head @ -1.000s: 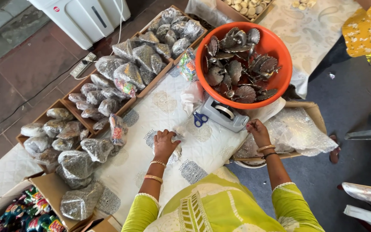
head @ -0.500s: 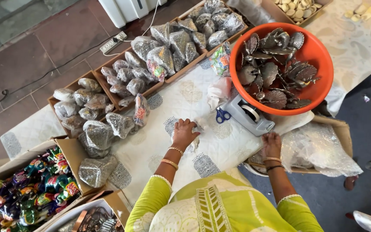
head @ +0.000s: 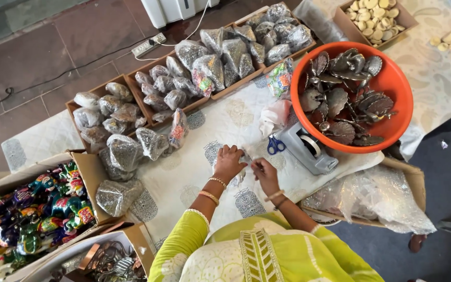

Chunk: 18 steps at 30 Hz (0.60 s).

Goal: The person wraps metal decorative ornaments in bubble wrap, presses the wrap around each item, tears tape from a tape dispenser and cuts it with scissors to secure the wrapping, and places the wrapped items into a cardboard box, handling items one at a time.

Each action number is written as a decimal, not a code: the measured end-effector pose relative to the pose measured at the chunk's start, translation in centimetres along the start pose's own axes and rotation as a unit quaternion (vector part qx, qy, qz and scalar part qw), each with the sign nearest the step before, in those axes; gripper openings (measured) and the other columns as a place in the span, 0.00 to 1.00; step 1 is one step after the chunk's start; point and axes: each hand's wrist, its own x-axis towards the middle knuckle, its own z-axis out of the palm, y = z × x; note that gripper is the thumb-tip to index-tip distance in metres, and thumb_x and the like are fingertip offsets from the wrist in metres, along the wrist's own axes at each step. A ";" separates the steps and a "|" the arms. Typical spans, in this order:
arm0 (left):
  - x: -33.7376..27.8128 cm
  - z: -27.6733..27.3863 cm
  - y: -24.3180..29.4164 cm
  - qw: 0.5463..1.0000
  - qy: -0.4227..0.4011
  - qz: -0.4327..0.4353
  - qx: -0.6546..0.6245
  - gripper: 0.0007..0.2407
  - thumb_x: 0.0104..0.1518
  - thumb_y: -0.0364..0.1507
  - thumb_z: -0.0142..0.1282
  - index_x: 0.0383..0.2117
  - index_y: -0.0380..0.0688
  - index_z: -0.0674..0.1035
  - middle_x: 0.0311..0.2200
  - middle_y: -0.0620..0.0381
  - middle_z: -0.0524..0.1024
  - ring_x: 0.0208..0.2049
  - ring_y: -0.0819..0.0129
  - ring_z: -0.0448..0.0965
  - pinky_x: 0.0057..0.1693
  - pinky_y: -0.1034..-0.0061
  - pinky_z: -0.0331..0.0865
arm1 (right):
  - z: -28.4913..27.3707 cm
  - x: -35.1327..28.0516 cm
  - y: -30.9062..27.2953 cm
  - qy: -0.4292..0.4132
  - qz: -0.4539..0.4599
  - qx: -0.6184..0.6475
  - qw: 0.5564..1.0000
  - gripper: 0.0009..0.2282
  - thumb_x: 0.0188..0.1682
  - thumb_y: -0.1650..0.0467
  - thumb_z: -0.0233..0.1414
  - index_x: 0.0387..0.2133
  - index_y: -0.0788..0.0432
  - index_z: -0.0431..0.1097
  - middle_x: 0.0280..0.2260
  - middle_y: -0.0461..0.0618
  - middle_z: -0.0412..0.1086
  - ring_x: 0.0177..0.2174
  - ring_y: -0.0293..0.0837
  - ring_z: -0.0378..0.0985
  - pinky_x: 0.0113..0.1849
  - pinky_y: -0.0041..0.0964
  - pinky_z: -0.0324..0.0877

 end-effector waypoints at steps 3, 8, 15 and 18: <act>0.1 0.3 0.0 1.000 0.019 0.003 0.000 0.18 0.50 0.38 0.66 0.45 0.49 0.80 0.47 0.55 0.74 0.56 0.55 0.67 0.65 0.58 0.57 | 2.3 2.3 -0.9 0.030 0.005 -0.014 0.999 0.03 0.52 0.72 0.56 0.34 0.62 0.73 0.23 0.45 0.72 0.21 0.35 0.68 0.25 0.29 0.67; 0.2 1.6 -0.9 0.997 0.066 0.033 0.009 0.15 0.47 0.32 0.65 0.42 0.48 0.81 0.44 0.55 0.75 0.51 0.55 0.70 0.61 0.61 0.61 | 3.6 2.6 -1.3 0.088 -0.097 -0.110 0.985 0.03 0.49 0.74 0.57 0.32 0.62 0.74 0.26 0.48 0.76 0.25 0.39 0.76 0.29 0.33 0.70; 0.3 2.1 -0.9 0.995 0.090 0.050 0.013 0.12 0.47 0.29 0.63 0.39 0.47 0.81 0.42 0.56 0.76 0.48 0.57 0.72 0.58 0.64 0.65 | 4.1 2.2 -3.0 0.139 -0.102 -0.268 0.948 0.03 0.46 0.69 0.59 0.30 0.55 0.76 0.29 0.49 0.78 0.29 0.48 0.82 0.31 0.40 0.73; 0.0 1.2 -0.4 0.995 0.080 0.052 0.012 0.13 0.46 0.30 0.65 0.39 0.46 0.81 0.41 0.54 0.76 0.47 0.56 0.72 0.57 0.63 0.65 | 4.0 2.4 -3.0 0.135 -0.105 -0.310 0.935 0.04 0.46 0.68 0.60 0.29 0.54 0.75 0.29 0.48 0.77 0.28 0.50 0.81 0.31 0.43 0.72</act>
